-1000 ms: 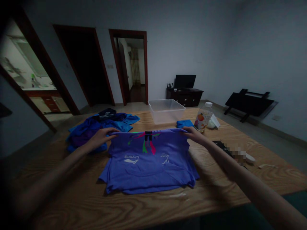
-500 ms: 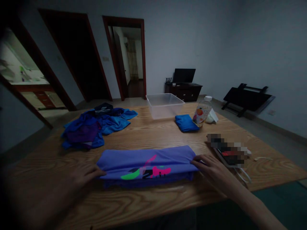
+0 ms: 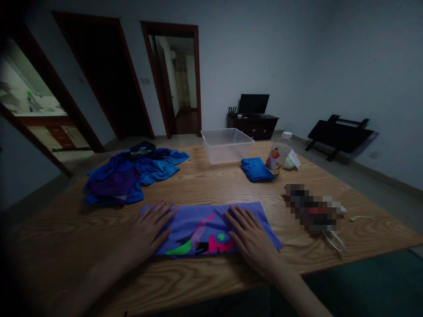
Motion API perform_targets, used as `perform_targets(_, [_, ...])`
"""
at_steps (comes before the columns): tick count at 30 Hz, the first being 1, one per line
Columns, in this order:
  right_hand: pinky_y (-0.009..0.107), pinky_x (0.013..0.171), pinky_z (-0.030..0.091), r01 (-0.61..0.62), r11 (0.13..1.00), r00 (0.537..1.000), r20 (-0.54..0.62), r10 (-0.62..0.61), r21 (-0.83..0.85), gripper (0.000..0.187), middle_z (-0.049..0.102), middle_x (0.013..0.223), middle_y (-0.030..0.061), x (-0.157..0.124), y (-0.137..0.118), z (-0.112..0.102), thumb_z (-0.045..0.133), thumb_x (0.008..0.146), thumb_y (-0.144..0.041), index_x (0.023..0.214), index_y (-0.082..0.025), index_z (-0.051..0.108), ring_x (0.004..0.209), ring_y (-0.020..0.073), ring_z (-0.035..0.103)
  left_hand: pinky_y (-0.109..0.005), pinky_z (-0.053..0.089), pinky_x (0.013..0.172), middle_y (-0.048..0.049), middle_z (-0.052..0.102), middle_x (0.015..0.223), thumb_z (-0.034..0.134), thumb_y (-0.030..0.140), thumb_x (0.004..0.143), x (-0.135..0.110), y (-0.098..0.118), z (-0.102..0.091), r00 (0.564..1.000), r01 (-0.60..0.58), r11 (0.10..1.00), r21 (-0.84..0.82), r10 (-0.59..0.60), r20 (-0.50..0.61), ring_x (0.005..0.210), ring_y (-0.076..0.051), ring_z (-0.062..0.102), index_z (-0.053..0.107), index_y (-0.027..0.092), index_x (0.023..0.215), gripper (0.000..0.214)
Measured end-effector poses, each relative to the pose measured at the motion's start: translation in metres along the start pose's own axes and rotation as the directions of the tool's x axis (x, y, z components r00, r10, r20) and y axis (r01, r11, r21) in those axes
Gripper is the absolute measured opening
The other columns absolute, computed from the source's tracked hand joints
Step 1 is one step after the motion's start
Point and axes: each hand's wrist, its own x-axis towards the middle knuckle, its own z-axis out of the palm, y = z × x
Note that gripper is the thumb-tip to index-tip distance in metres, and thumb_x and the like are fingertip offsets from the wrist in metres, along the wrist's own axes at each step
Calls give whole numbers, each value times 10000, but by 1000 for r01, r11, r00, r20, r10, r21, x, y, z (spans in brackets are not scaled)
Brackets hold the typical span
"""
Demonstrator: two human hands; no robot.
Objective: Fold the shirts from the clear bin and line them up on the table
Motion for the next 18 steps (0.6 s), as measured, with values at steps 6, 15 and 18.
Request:
perform_targets(6, [654,1340,172,-1,1000,999,36,2,-17,685,263,1775,9,28,0,24,474,1111,-532,1729,-426,199,1650,327,245,-569,256,1330,-70,351,1757,423,573,1113,2,-19,25,992,42,998,-36,-38,117,1607,-294,372,287,374,1716,650])
perform_targets(15, [633,1329,194,-173,976,984,-68,165,-133,616,411,1725,73,14,48,28,416,1113,-547,1695,-350,366,1621,316,331,-550,302,1313,-116,531,1644,348,541,1130,18,-33,24,991,93,995,-33,-89,97,1537,-302,477,485,264,1639,596])
perform_targets(18, [670,1297,256,-322,933,935,-206,287,-159,657,500,1663,129,-5,58,34,408,1081,-601,1658,-287,424,1561,373,431,-525,374,1273,-136,573,1601,364,554,1122,19,-36,22,990,128,990,-51,-125,69,1494,-315,522,556,228,1582,597])
